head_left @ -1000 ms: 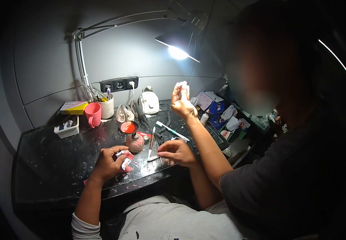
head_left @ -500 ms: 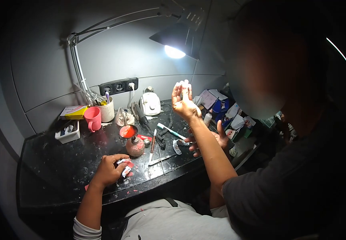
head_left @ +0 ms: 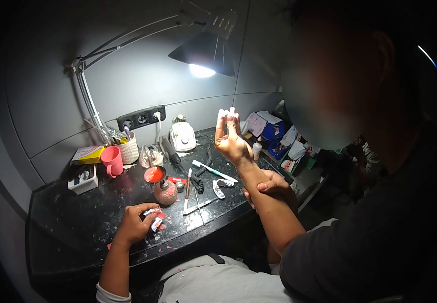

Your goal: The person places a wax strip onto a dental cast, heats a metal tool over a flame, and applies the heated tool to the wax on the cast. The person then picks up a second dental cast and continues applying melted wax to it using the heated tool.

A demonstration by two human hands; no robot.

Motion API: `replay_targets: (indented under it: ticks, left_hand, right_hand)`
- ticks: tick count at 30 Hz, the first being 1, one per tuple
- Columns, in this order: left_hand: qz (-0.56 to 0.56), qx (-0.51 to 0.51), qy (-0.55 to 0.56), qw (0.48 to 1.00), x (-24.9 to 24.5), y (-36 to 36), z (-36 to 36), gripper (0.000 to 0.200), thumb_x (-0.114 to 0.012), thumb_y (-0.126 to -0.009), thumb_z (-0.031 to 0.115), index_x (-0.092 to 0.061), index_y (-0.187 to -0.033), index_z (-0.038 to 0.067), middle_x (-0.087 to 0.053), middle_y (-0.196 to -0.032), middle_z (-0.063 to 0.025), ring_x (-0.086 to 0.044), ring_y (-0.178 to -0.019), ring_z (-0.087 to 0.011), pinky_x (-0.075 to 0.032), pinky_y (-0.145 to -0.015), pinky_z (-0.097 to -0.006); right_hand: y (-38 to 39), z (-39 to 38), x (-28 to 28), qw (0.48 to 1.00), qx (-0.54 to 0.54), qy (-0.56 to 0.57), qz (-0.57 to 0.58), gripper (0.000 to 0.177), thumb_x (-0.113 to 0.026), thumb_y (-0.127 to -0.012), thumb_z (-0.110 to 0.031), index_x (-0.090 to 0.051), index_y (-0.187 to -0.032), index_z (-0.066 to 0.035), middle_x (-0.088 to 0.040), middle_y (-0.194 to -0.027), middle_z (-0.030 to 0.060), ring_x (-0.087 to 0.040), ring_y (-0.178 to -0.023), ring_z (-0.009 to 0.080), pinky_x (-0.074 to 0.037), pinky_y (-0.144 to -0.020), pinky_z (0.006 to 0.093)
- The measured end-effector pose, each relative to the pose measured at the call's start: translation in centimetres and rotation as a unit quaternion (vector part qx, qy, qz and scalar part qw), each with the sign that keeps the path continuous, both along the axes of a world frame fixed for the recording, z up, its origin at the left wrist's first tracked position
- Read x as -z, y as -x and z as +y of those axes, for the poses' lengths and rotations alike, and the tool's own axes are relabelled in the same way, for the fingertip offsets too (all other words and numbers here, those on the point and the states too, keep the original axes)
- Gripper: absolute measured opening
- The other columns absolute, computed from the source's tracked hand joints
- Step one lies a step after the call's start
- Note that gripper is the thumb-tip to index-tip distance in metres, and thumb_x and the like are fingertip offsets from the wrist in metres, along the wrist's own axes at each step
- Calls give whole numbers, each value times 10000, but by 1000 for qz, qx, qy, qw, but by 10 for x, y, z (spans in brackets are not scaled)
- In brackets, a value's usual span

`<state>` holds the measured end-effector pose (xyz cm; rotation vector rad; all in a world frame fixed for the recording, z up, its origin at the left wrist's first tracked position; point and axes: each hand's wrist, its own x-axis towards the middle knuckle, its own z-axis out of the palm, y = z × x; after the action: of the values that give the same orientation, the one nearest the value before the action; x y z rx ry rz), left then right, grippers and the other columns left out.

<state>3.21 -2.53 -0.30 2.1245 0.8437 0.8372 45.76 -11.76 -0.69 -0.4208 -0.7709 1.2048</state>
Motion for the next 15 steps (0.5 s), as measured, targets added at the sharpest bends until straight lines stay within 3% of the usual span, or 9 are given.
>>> replay_targets:
  ticks: [1,8,10,11,14,15]
  left_hand:
    - [1,1,-4,1000,0,0,-1,247,-703,-892,124,-751,-1086,-20,-772,-941,-187,-745,-823,-202,-556,-751,-325]
    - [9,-9,6,1000,0,2,0,247,-707,-890,119,-751,-1088,-22,-771,-959,-191,-748,-836,-211,-557,-767,-325]
    - [-7,-8,-11,1000,5,3,3,251,-719,-885,116,-757,-1095,-16,-779,-894,-110,-670,-761,-90,-523,-682,-270]
    - [-7,-9,-9,1000,5,2,3,251,-719,-885,116,-757,-1095,-16,-779,-894,-110,-670,-761,-90,-523,-682,-270]
    - [-1,-4,-9,1000,-2,2,-2,251,-716,-885,108,-757,-1098,-17,-779,-901,-118,-674,-764,-94,-524,-683,-272]
    - [7,-5,-3,1000,-4,2,-4,249,-710,-882,103,-751,-1092,-24,-772,-946,-163,-717,-827,-173,-543,-744,-305]
  right_hand:
    - [-1,1,-2,1000,2,-5,9,181,-722,-911,-38,-713,-1074,39,-713,-916,112,-688,-748,129,-548,-582,236]
    - [-13,9,-18,996,17,-47,75,192,-720,-902,-28,-713,-1080,44,-713,-935,126,-693,-769,145,-558,-606,249]
    - [-18,11,-24,994,19,-58,96,195,-719,-900,-25,-713,-1081,46,-713,-940,130,-694,-775,150,-561,-613,253]
    - [-21,12,-28,992,20,-64,105,197,-719,-898,-23,-713,-1082,47,-713,-943,132,-695,-778,152,-562,-616,255]
    - [-33,13,-36,985,21,-88,145,202,-718,-895,-18,-713,-1085,49,-713,-951,139,-697,-786,159,-566,-626,261]
    - [-38,14,-40,981,21,-101,164,204,-718,-893,-17,-712,-1086,50,-713,-954,141,-698,-789,161,-568,-630,263]
